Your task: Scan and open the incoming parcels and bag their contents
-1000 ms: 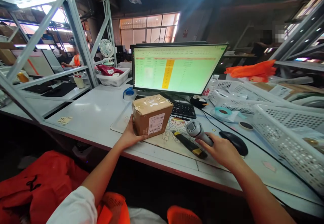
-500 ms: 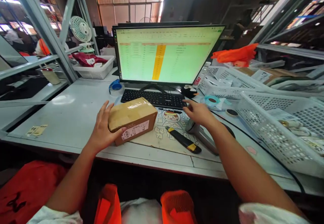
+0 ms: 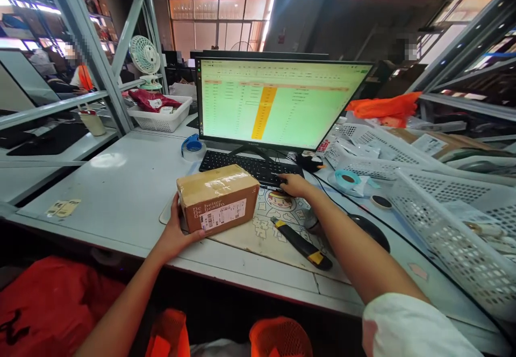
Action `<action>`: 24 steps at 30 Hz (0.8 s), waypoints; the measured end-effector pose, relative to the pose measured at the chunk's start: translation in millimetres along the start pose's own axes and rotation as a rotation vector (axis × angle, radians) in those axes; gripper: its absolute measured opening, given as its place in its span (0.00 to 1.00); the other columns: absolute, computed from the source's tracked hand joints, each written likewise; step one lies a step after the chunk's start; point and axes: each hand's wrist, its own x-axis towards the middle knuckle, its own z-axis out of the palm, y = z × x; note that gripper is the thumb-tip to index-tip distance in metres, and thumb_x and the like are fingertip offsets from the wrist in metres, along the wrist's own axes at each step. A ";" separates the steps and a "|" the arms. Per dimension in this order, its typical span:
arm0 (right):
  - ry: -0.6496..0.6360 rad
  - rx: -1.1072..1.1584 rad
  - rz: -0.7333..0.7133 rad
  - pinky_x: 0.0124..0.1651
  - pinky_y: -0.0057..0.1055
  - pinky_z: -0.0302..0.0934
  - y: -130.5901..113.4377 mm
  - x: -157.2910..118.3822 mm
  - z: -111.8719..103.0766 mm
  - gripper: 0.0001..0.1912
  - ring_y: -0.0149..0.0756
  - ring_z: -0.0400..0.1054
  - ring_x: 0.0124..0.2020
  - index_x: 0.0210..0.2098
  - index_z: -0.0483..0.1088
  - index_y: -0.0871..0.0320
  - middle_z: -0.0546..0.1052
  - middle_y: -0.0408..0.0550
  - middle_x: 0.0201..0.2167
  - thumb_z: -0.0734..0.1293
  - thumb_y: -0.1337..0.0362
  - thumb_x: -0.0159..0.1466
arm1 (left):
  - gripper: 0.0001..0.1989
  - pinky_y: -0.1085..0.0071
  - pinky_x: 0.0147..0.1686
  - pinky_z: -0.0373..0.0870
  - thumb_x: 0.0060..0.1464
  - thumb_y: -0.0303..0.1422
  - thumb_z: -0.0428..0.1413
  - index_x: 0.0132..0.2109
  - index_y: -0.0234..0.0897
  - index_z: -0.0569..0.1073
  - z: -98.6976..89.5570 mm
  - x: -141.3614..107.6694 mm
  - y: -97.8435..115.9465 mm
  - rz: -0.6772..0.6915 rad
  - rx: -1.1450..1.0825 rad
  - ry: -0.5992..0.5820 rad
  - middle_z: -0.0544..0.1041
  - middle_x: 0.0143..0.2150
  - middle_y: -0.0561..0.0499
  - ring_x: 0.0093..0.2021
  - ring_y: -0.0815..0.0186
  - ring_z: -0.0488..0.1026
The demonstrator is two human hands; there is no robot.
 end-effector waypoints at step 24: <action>0.031 1.181 -0.370 0.28 0.32 0.68 -96.1 -193.0 1.0 0.36 0.35 0.71 0.25 0.71 0.63 0.60 0.76 0.46 0.28 0.60 0.44 0.73 | 0.46 0.43 0.72 0.50 0.52 0.30 0.66 0.75 0.35 0.58 -3.0 -14.6 140.0 0.557 1.206 0.153 0.66 0.65 0.33 0.68 0.41 0.60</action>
